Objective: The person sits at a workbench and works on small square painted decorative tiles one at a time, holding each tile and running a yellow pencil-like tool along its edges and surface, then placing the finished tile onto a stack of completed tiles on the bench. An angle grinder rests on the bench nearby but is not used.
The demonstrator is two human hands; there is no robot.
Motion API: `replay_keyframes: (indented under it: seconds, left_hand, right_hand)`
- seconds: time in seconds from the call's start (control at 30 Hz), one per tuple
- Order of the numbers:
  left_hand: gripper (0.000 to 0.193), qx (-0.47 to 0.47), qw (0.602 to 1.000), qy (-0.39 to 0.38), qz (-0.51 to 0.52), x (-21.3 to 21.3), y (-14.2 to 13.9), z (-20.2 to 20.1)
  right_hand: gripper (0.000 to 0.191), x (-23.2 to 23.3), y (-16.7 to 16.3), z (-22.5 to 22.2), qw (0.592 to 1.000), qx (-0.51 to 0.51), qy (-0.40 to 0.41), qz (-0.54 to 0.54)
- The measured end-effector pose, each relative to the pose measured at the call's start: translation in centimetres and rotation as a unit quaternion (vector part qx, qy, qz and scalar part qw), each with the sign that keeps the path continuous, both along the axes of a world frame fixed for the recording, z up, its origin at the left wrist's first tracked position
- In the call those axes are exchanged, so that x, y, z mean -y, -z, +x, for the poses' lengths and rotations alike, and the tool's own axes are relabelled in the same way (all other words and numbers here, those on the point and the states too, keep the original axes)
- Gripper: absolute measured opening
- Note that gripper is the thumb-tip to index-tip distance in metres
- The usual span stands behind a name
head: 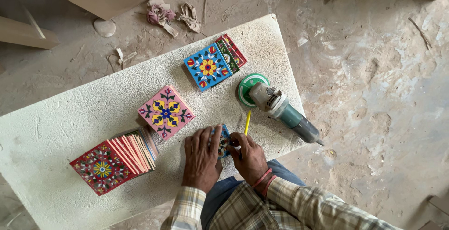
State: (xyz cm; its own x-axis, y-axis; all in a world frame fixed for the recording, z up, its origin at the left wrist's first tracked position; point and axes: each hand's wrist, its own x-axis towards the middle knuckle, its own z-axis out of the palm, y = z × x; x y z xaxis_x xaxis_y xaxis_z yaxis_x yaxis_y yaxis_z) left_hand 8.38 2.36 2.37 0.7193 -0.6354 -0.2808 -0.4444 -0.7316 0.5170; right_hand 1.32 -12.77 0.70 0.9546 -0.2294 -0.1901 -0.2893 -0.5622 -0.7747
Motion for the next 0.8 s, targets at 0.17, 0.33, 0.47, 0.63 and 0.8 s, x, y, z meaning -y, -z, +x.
replay_keyframes:
  seconds: [0.17, 0.33, 0.47, 0.63, 0.8]
  left_hand:
    - [0.105, 0.022, 0.994, 0.052, 0.097, 0.3, -0.2, 0.1]
    - [0.1, 0.02, 0.994, 0.023, 0.101, 0.2, -0.3, -0.2]
    - [0.095, 0.02, 0.995, 0.028, 0.096, 0.0, -0.1, -0.1]
    - [0.091, 0.024, 0.997, 0.021, 0.074, 0.3, -0.6, 0.1]
    - [0.107, -0.042, 0.99, 0.017, 0.13, 0.9, -1.7, 0.9]
  right_hand:
    - [0.036, 0.0, 0.1, -0.1, 1.0, 0.014, -0.003, 0.005]
    - [0.036, 0.3, 0.1, -0.2, 1.0, -0.006, 0.004, 0.004]
    - [0.035, 0.3, 0.2, -0.3, 1.0, -0.007, 0.003, 0.008]
    - [0.035, 0.4, 0.2, -0.4, 1.0, 0.001, 0.0, 0.011]
    - [0.035, 0.4, 0.2, -0.2, 1.0, 0.011, -0.001, 0.01]
